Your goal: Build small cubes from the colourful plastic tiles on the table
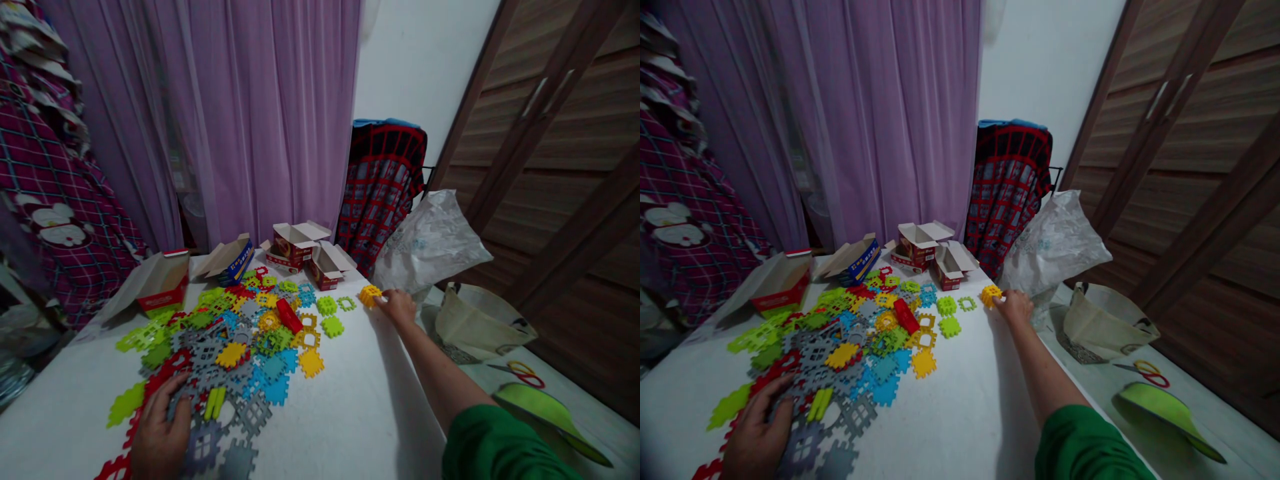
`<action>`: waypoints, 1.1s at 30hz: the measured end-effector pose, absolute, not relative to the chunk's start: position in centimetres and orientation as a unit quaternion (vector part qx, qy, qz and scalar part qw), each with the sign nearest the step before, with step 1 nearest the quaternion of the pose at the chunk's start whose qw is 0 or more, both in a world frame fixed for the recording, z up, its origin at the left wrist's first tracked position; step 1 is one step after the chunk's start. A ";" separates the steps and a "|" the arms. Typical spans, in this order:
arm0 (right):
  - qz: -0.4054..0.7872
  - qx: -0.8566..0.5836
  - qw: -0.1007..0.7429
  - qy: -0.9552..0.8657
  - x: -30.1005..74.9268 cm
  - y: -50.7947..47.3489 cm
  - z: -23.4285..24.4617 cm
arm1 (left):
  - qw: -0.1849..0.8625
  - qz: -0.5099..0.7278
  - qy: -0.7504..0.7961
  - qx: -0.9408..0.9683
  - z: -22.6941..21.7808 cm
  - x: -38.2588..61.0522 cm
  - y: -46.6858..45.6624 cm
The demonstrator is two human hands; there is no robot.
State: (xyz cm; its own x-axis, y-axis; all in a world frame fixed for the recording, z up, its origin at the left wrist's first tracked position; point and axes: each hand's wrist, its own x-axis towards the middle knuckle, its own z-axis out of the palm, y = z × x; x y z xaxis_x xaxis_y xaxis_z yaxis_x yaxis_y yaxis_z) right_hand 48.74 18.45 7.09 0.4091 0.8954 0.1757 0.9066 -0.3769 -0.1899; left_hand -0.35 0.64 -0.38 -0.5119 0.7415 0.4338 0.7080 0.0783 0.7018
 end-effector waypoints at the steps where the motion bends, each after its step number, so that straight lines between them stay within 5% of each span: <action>1: -0.020 -0.829 0.127 -0.544 48.8 18.4 7.1 | 0.019 0.464 0.733 0.497 -0.5 -0.5 0.7; 33: 0.057 -0.831 0.160 -0.529 49.4 19.2 5.5 | 0.035 0.452 0.735 0.504 0.3 -0.6 0.5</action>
State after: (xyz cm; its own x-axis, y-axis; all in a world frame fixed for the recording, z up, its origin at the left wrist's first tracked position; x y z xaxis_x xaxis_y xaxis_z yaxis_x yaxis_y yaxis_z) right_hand 49.44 19.16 5.49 0.4335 0.8981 0.0741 0.8615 -0.3889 -0.3264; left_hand -0.59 0.49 0.32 -0.4888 0.7726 0.4052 0.7097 0.0821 0.6997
